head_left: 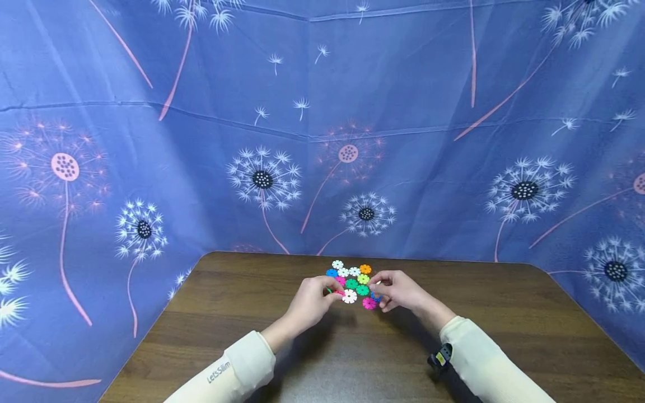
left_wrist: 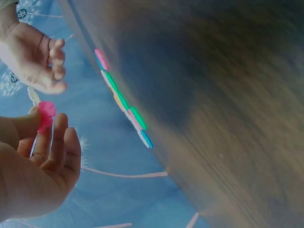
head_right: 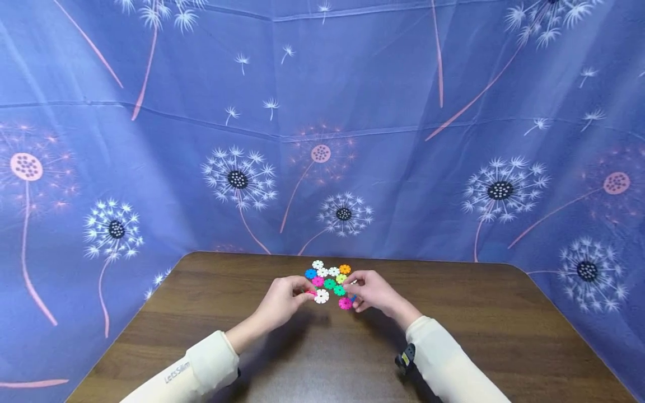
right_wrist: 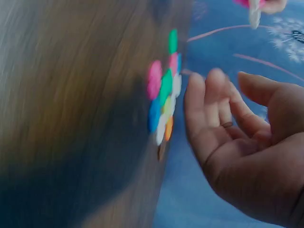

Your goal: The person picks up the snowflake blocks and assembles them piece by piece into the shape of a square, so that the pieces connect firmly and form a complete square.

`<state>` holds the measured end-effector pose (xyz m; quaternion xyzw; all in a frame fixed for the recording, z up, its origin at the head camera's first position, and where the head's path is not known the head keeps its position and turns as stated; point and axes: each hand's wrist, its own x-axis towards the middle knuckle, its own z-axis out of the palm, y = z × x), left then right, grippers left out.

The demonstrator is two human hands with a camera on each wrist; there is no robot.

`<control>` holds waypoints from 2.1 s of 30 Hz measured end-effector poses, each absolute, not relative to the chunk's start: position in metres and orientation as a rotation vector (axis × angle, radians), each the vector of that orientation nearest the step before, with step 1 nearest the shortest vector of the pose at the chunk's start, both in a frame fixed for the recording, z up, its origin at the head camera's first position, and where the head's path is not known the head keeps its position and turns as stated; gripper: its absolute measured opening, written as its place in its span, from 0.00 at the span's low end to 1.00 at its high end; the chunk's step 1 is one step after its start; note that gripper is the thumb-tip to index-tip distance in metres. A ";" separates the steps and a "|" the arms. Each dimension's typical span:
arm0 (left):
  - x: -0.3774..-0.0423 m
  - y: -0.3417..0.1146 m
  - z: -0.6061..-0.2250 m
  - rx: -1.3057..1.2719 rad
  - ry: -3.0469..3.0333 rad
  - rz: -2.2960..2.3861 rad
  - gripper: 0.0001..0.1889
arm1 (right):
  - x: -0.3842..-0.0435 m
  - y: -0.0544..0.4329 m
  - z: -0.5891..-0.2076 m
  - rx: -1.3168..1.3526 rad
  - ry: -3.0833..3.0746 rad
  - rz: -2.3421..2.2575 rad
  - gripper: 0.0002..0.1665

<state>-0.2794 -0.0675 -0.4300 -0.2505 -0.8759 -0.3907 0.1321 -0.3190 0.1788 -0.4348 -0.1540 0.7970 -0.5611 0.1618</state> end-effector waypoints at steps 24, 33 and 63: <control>-0.280 -0.070 -0.432 -0.645 -2.586 -1.167 0.04 | -0.327 0.161 -0.463 -0.690 3.008 -0.706 0.18; -0.281 -0.070 -0.435 -0.664 -2.578 -1.208 0.03 | -0.317 0.164 -0.465 -0.689 2.658 -1.243 0.12; -0.282 -0.070 -0.439 -0.679 -2.586 -1.165 0.03 | -0.294 0.158 -0.449 -0.696 2.581 -1.523 0.04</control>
